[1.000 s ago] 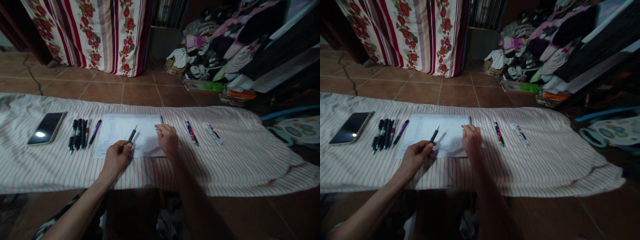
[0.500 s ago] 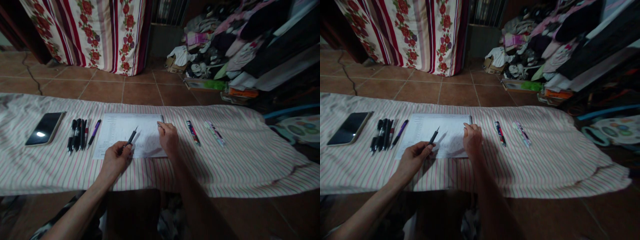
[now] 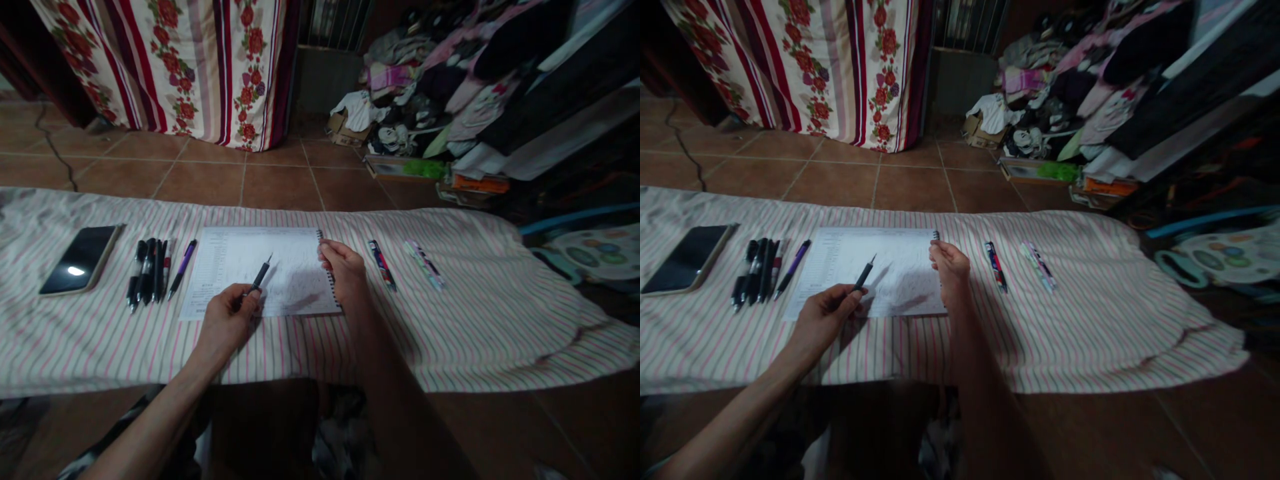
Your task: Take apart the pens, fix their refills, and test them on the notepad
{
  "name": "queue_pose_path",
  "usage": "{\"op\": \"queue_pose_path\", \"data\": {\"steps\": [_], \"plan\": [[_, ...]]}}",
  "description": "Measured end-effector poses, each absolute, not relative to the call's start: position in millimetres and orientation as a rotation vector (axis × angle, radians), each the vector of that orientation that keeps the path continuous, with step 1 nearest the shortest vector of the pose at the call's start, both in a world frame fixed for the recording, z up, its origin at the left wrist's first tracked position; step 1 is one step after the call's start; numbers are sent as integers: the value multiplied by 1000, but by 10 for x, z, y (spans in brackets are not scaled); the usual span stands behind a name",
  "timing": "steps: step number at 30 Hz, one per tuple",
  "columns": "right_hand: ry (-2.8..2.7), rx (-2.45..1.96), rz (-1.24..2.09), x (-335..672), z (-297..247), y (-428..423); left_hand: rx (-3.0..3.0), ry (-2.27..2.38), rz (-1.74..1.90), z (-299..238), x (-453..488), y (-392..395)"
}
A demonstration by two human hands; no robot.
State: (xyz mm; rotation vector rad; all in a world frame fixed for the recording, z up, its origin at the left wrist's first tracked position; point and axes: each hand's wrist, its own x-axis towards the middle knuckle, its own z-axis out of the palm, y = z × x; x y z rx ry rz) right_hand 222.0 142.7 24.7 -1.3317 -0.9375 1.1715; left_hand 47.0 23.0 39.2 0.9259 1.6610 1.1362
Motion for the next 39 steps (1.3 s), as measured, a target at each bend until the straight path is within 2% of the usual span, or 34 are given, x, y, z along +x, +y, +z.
{"op": "queue_pose_path", "data": {"steps": [14,21,39], "plan": [[-777,-1278,1462,2241,317,1338,1036,1684,1035,336,526,224],[-897,-1226,1521,2155,353,1256,1184,1733,965,290,533,232],[-1007,-1182,1570,1994,458,1162,1083,1691,1025,197,578,233]]}}
